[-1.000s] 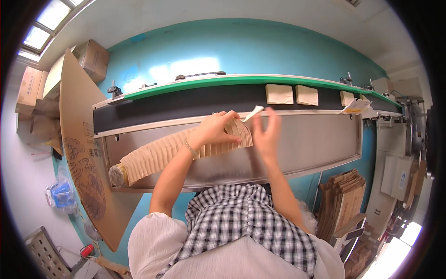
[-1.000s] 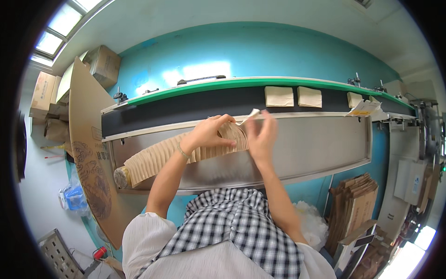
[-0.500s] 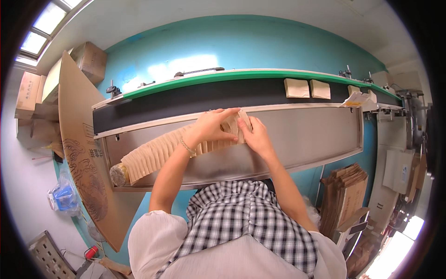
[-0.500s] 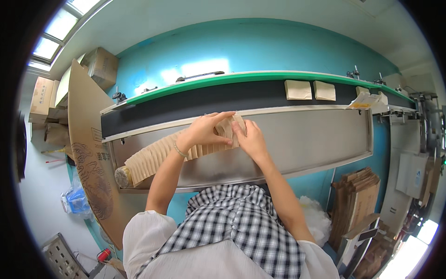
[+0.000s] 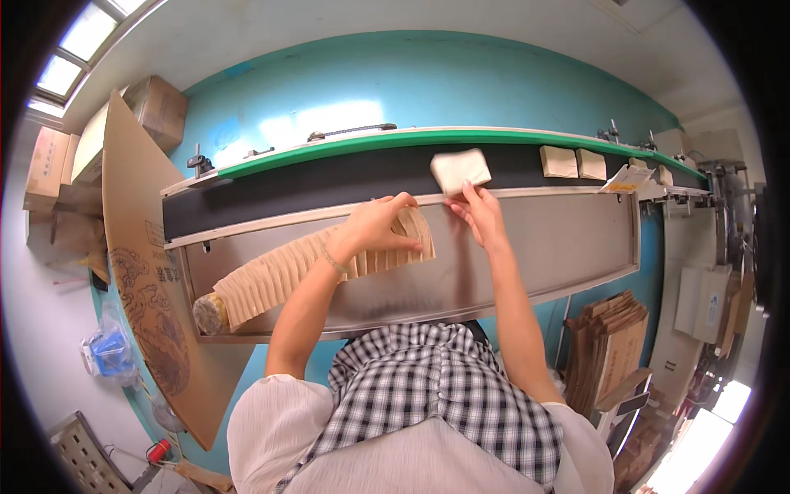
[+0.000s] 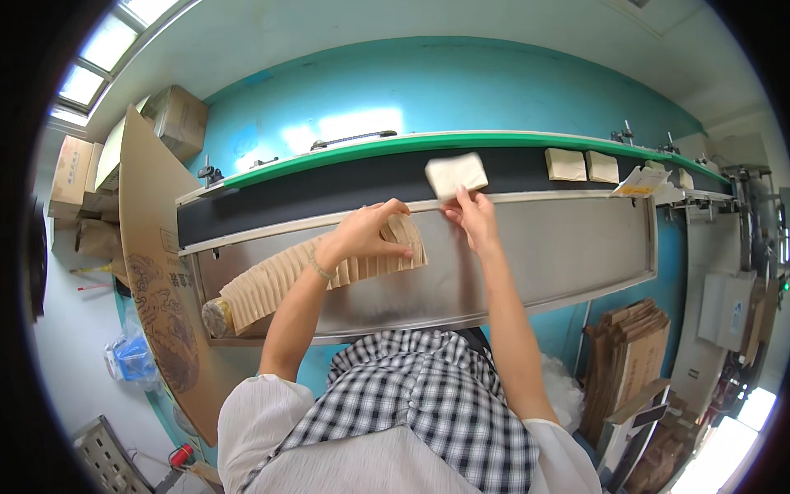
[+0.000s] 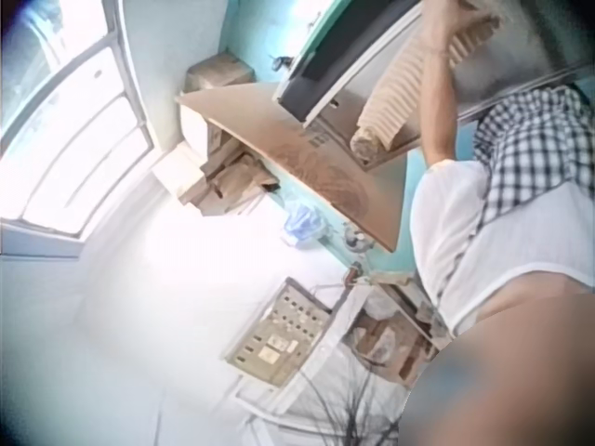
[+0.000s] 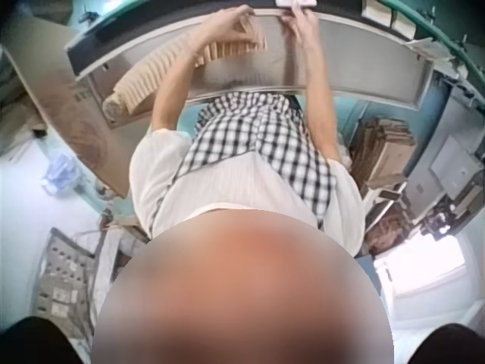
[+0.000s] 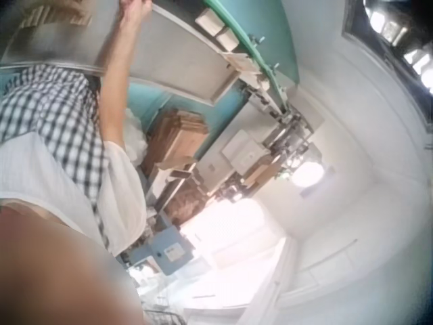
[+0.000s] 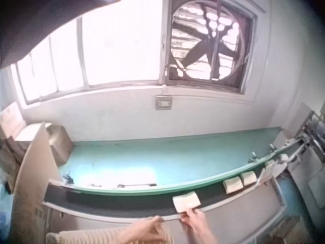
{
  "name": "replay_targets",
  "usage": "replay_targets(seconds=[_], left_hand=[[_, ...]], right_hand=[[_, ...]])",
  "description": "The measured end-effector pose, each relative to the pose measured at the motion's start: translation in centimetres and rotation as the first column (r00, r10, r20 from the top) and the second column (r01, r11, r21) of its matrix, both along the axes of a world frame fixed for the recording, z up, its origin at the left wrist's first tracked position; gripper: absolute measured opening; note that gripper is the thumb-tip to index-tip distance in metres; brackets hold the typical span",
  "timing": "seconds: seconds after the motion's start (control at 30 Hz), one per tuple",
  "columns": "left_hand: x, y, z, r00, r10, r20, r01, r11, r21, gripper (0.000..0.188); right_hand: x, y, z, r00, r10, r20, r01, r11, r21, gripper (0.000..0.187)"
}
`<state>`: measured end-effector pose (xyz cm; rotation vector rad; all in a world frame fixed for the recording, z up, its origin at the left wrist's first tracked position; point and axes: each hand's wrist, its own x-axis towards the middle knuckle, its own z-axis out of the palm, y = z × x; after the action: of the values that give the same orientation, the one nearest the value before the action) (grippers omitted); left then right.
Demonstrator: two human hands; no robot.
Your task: The person is transferring stacks of folded paper or cardboard products from a production machine to a conveyor belt system.
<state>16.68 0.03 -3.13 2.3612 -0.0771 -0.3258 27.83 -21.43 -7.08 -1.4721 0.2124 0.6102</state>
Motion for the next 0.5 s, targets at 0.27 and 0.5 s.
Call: replay_targets(seconds=[0.27, 0.5], left_hand=[[-1.3, 0.2, 0.9, 0.992, -0.012, 0.126, 0.003, 0.997, 0.073, 0.079], [-1.9, 1.0, 0.4, 0.999, 0.025, 0.023, -0.024, 1.000, -0.017, 0.074]], right_hand=[[-8.0, 1.6, -1.8, 0.838, 0.379, 0.393, -0.252, 0.907, -0.338, 0.040], [-6.3, -0.6, -0.1, 0.877, 0.478, -0.050, -0.477, 0.856, -0.196, 0.035]])
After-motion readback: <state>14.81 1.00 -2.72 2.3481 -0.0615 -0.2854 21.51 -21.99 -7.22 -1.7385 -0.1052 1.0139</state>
